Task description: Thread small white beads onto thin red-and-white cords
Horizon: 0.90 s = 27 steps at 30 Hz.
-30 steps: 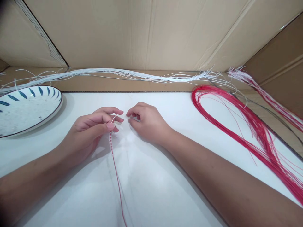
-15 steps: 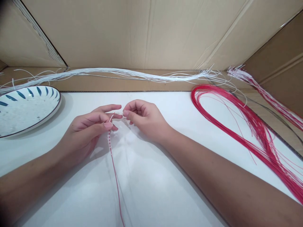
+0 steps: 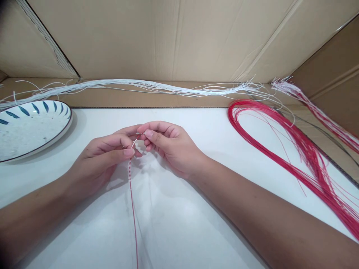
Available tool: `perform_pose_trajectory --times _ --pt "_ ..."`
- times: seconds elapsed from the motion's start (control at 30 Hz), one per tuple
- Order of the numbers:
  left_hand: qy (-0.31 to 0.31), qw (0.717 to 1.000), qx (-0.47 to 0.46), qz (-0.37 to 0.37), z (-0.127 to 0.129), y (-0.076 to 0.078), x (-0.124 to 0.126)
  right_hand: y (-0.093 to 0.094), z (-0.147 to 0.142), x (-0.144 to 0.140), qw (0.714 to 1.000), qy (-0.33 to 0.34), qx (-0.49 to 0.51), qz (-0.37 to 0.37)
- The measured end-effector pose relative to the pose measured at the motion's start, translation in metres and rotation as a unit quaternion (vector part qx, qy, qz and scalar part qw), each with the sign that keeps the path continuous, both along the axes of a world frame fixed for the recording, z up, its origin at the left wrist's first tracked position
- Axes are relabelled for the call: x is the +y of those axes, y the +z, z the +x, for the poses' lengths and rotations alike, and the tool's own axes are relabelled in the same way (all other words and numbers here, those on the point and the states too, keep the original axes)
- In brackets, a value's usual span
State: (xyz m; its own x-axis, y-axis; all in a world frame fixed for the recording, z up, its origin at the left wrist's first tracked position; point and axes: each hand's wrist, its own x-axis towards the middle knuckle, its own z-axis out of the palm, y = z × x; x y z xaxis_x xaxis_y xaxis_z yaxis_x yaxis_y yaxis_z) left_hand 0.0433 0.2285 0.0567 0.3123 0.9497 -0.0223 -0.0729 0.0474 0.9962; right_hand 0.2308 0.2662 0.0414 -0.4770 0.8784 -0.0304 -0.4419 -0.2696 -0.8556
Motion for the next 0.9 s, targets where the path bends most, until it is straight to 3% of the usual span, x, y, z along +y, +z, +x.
perform_pose_trajectory --times 0.43,0.9 --pt "-0.017 1.0 -0.008 0.0 0.0013 0.0029 -0.0018 0.0013 0.0003 -0.0008 0.999 0.019 0.02 -0.024" --pt "-0.046 0.998 -0.018 0.025 -0.0017 0.0015 -0.0038 0.0041 0.0001 -0.0027 0.998 0.039 0.053 0.0"
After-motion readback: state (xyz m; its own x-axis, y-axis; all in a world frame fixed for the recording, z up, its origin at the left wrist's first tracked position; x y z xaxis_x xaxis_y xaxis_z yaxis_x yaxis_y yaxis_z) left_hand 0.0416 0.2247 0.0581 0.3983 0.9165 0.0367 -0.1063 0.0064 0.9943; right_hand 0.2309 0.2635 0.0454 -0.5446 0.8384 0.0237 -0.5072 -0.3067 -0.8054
